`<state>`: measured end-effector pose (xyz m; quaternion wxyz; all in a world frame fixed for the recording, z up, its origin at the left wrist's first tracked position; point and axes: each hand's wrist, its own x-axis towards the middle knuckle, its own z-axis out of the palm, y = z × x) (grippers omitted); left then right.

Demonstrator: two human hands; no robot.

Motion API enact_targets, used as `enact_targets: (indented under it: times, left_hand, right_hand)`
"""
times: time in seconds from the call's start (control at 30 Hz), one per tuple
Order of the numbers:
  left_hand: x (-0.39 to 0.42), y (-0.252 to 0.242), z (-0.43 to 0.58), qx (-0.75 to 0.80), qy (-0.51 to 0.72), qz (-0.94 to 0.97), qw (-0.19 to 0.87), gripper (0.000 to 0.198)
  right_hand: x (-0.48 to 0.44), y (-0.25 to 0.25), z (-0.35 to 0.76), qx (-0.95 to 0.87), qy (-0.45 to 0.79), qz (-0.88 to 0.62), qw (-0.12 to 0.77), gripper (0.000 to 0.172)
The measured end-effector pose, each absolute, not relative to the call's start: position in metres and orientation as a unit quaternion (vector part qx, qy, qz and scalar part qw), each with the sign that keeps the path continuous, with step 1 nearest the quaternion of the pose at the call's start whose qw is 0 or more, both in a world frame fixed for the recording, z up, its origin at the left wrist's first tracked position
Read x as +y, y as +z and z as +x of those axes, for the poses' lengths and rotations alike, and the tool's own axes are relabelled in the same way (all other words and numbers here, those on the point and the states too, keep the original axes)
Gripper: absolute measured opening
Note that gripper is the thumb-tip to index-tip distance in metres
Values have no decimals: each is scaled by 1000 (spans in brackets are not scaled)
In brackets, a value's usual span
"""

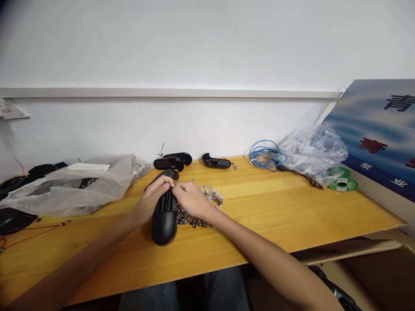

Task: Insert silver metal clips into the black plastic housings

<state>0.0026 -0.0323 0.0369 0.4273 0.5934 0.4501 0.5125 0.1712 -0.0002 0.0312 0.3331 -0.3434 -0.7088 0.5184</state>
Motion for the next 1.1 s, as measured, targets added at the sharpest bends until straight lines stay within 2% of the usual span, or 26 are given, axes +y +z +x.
enact_targets:
  times: [0.33, 0.63, 0.87, 1.1]
  left_hand:
    - [-36, 34, 1, 460, 458, 650, 394, 23]
    - [-41, 38, 3, 463, 457, 699, 298, 17]
    - [-39, 35, 6, 459, 472, 670, 342, 16]
    - [-24, 32, 5, 465, 578, 505, 441, 22]
  right_hand:
    - [-3, 36, 174, -743, 466, -364, 313, 28]
    - [-5, 37, 172, -745, 470, -355, 313, 33]
    - [-2, 35, 172, -745, 459, -382, 296, 34]
    - [1, 40, 177, -696, 511, -329, 381, 31]
